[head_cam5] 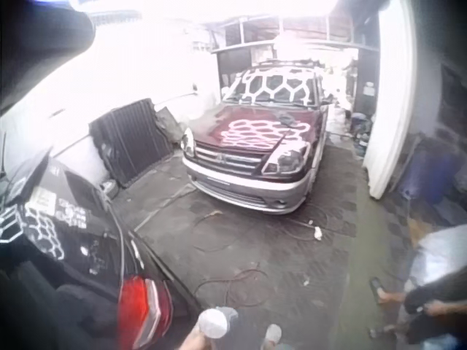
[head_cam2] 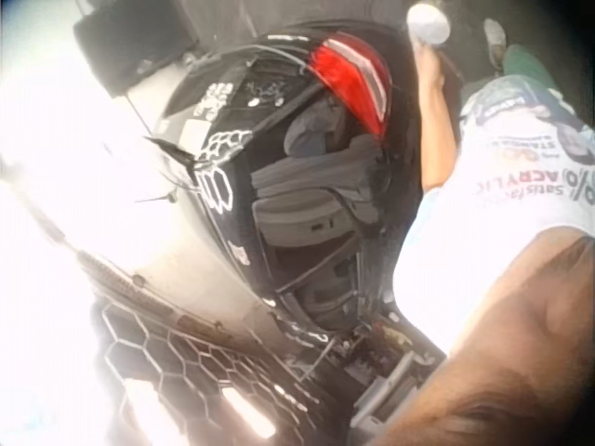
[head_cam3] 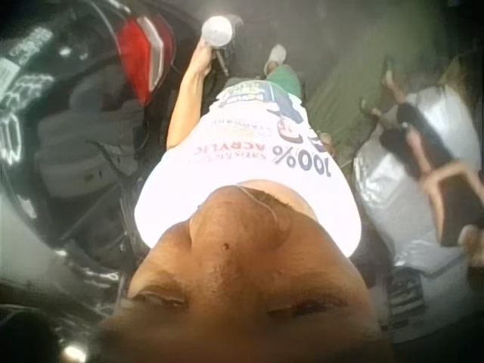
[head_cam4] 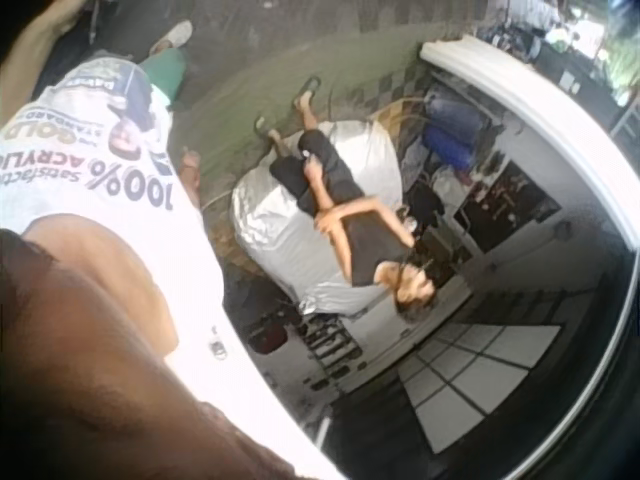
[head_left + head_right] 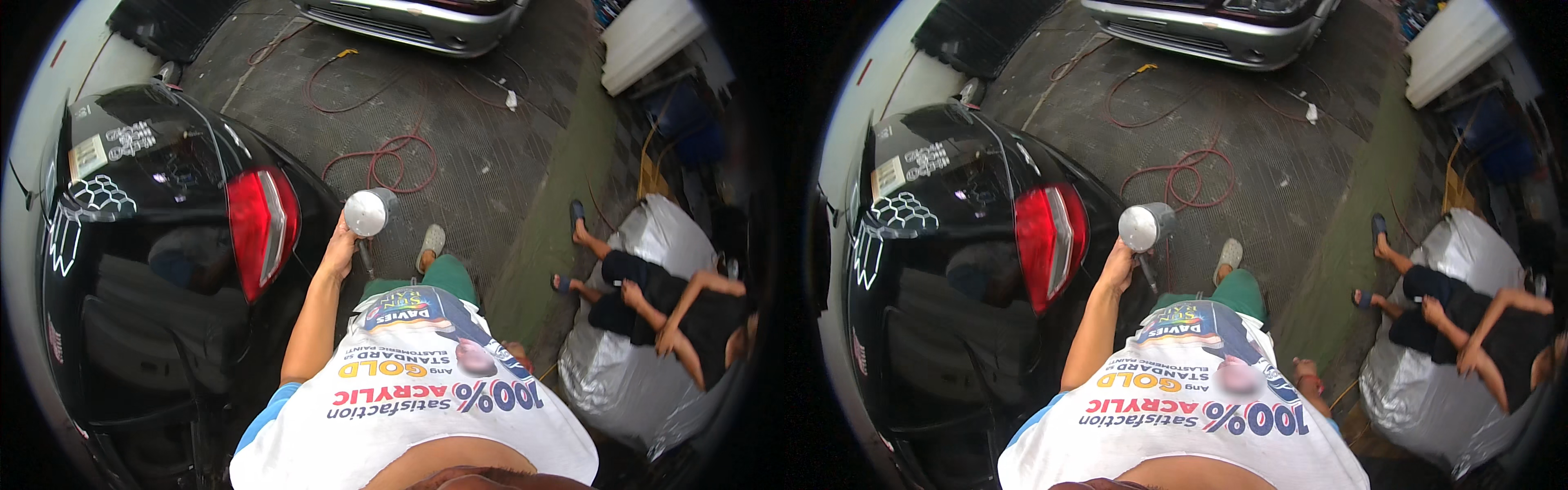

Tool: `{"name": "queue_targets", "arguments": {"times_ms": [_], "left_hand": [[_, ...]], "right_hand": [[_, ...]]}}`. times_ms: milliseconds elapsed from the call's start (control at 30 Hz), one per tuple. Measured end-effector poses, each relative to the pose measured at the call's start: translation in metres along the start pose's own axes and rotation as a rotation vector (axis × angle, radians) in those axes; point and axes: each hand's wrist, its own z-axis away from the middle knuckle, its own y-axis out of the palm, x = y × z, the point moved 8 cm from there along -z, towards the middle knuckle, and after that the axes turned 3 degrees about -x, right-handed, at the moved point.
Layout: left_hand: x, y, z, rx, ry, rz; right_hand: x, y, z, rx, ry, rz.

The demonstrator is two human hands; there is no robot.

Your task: The person walks through a cluttered auto repair garage carrying a spray gun. They approach a car part covered with newspaper and begin applying a coat of paint using the spray gun. The person moves the spray gun back and forth to cover the surface of the part.

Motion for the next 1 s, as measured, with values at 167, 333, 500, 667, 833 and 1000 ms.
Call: {"name": "queue_targets", "arguments": {"times_ms": [167,333,500,667,833,1000], "left_hand": [[-0.057,-0.015,-0.102,-0.128,0.019,0.38],[-0.133,-0.057,-0.177,-0.363,0.122,0.63],[-0.158,-0.123,-0.287,-0.488,0.078,0.787],[-0.217,-0.187,-0.398,-0.534,0.058,0.812],[-0.314,-0.249,-0.429,-0.64,0.104,0.845],[-0.368,-0.318,-0.462,-0.69,0.175,0.914]], "right_hand": [[0.221,-0.295,-0.157,-0.661,-0.678,0.685],[0.63,-0.489,-0.179,-0.565,-0.675,-0.301],[0.898,-0.516,-0.12,-0.57,-0.848,-0.149],[0.974,-0.433,-0.198,-0.259,-0.729,0.123],[0.99,-0.366,-0.246,-0.004,-0.446,0.399],[1.102,-0.359,-0.269,-0.023,-0.393,0.424]]}}
